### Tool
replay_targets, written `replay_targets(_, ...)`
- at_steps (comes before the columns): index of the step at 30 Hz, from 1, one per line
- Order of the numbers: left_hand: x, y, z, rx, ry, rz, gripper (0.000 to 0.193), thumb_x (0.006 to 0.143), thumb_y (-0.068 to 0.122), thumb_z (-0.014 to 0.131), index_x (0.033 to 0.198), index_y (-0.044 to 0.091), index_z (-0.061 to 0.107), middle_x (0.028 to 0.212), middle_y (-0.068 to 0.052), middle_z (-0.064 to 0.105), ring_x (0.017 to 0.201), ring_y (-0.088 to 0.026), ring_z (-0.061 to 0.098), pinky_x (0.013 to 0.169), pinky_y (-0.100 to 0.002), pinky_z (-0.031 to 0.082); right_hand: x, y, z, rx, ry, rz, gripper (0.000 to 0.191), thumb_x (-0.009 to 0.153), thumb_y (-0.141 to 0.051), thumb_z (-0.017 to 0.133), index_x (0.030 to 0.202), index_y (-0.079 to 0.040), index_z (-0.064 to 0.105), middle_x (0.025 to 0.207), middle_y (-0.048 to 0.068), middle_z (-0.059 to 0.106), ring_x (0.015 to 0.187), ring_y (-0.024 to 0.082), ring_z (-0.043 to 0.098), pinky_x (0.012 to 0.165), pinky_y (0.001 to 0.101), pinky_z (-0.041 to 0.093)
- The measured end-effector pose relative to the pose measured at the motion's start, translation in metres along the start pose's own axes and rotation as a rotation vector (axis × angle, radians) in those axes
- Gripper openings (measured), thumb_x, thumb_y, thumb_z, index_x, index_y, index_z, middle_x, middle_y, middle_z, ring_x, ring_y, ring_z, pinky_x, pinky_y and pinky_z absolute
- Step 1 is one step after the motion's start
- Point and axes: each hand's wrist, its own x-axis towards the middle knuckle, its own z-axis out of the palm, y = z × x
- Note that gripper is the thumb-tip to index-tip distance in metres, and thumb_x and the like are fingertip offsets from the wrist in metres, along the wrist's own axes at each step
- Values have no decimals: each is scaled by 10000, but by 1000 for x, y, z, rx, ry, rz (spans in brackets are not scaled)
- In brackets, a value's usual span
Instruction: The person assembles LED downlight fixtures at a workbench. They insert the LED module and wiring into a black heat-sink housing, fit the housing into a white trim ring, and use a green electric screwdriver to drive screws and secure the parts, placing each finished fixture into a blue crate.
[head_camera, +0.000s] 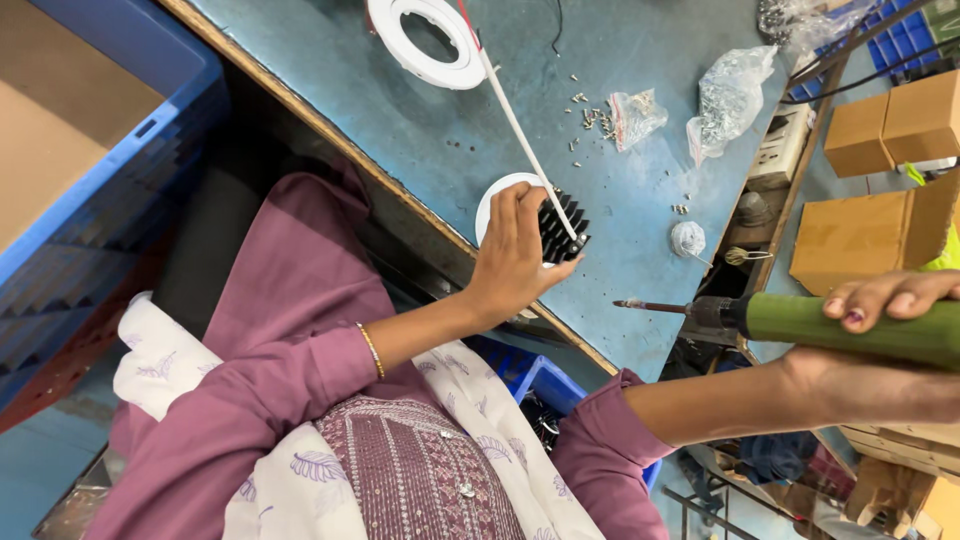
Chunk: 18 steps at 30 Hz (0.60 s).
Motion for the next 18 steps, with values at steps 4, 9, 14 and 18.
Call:
replay_targets(4, 17, 3, -25, -162, -158, 33, 899, 712, 143, 906, 1414, 76, 350, 1301, -195, 478, 1251, -368, 503, 1088, -424, 440, -6, -4, -6, 31, 115, 34, 576, 957, -541, 402, 1054, 18, 503, 800, 112, 423, 576, 190, 432, 570, 335, 381)
replay_targets(9, 79, -25, -55, -616, -720, 72, 1003, 710, 68, 889, 1441, 86, 203, 1317, -157, 616, 1250, -288, 623, 1111, -380, 467, -10, 2, -43, 1, 23, -5, 665, 944, -665, 417, 895, -1, 414, 773, 115, 392, 585, 191, 385, 552, 316, 348)
replay_targets(14, 124, -49, -50, -773, -1180, 97, 959, 643, -72, 822, 1348, 126, 203, 1343, -144, 627, 1290, -261, 617, 1106, -382, 514, -16, 7, -66, -33, 44, 9, 662, 972, -668, 418, 878, -13, 393, 730, 109, 365, 610, 201, 379, 554, 311, 347)
replay_targets(18, 145, -59, -39, -834, -1369, -59, 909, 577, -133, 731, 1295, 137, 244, 1349, -116, 626, 1233, -240, 617, 1063, -368, 505, -22, 2, -58, -53, 37, 15, 658, 974, -664, 430, 876, -15, 398, 737, 111, 377, 571, 190, 401, 548, 307, 363)
